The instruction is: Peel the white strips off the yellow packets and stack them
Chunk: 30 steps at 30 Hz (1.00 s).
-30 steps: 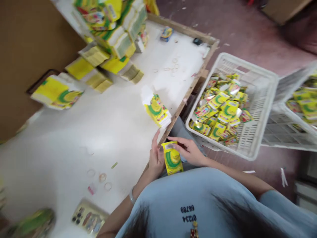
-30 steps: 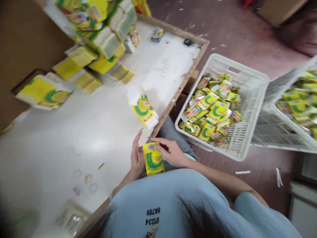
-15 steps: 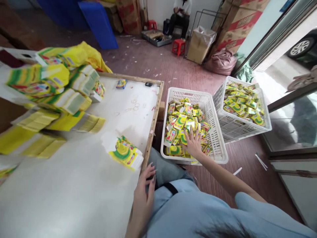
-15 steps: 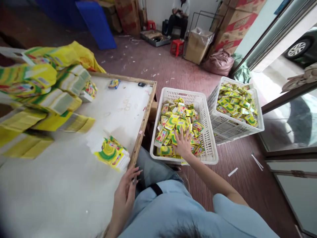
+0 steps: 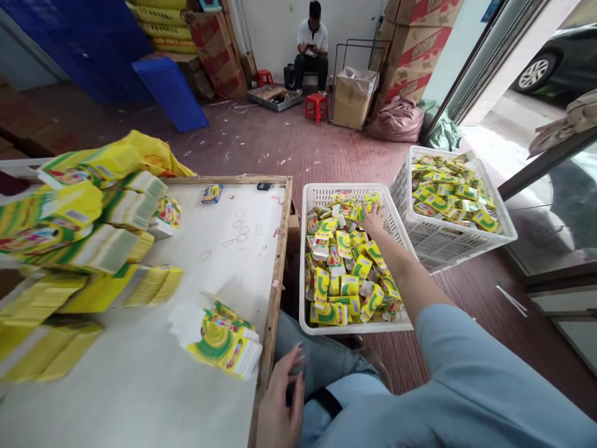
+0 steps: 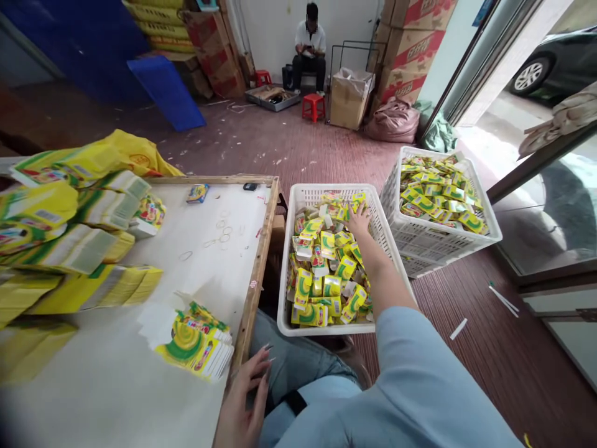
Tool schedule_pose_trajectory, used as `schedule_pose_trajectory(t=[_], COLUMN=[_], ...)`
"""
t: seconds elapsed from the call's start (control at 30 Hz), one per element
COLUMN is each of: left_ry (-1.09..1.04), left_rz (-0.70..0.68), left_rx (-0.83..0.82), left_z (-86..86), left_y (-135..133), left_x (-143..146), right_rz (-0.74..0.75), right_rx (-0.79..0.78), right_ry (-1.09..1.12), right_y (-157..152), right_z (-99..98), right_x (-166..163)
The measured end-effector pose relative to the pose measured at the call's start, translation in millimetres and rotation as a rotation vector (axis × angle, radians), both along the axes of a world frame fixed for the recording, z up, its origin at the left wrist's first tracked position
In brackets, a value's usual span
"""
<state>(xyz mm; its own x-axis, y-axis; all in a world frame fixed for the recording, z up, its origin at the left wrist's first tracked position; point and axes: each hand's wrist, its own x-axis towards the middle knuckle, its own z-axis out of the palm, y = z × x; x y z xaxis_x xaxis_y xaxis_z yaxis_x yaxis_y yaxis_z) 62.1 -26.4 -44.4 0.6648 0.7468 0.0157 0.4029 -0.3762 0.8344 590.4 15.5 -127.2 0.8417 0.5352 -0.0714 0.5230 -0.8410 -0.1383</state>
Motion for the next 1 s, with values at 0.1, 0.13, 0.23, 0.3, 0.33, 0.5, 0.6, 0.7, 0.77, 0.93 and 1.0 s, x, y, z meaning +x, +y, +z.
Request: schedule_pose_trajectory(t=[0.1, 0.13, 0.23, 0.3, 0.33, 0.5, 0.6, 0.7, 0.77, 0.93, 1.0], left_ry=[0.006, 0.003, -0.015, -0.006, -0.001, -0.012, -0.013, -0.028, -0.039, -0.049, -0.042], left_rz=[-0.056, -0.056, -0.039, -0.055, -0.070, -0.077, -0.098, -0.147, -0.136, 0.001, 0.085], left_rx=[0.076, 0.098, 0.146, 0.178, 0.197, 0.247, 0.268, 0.341, 0.385, 0.336, 0.332], left_z=[1.5, 1.7, 0.9, 0.2, 0.0, 4.1, 9.8, 15.1, 17.2, 22.6, 28.9], left_y=[-0.6, -0.5, 1.9, 5.0, 6.8, 16.5, 21.2, 22.1, 20.5, 22.2, 33.5], left_x=[5.2, 5.6, 2.8, -0.7, -2.4, -1.2, 5.4, 5.7, -1.4, -38.0, -53.8], right_rz=[-0.063, -0.059, 0.023, 0.133, 0.201, 0.684, 0.805, 0.738, 0.684, 0.574, 0.563], right_rx=[0.032, 0.052, 0.125, 0.173, 0.195, 0.441, 0.539, 0.538, 0.516, 0.363, 0.206], right_ry=[-0.002, -0.012, -0.058, -0.068, -0.061, 0.067, 0.147, 0.149, 0.132, 0.040, -0.031], right_y=[9.4, 9.4, -1.8, -19.3, -30.4, -74.8, -70.0, -63.3, -72.0, -131.5, -153.9], right_z=[17.2, 21.1, 22.3, 14.9, 9.8, -10.2, -14.5, -19.6, -22.9, -24.6, -23.6], right_x=[17.2, 16.3, -10.0, -46.9, -70.0, -191.1, -226.6, -221.5, -205.5, -164.2, -156.7])
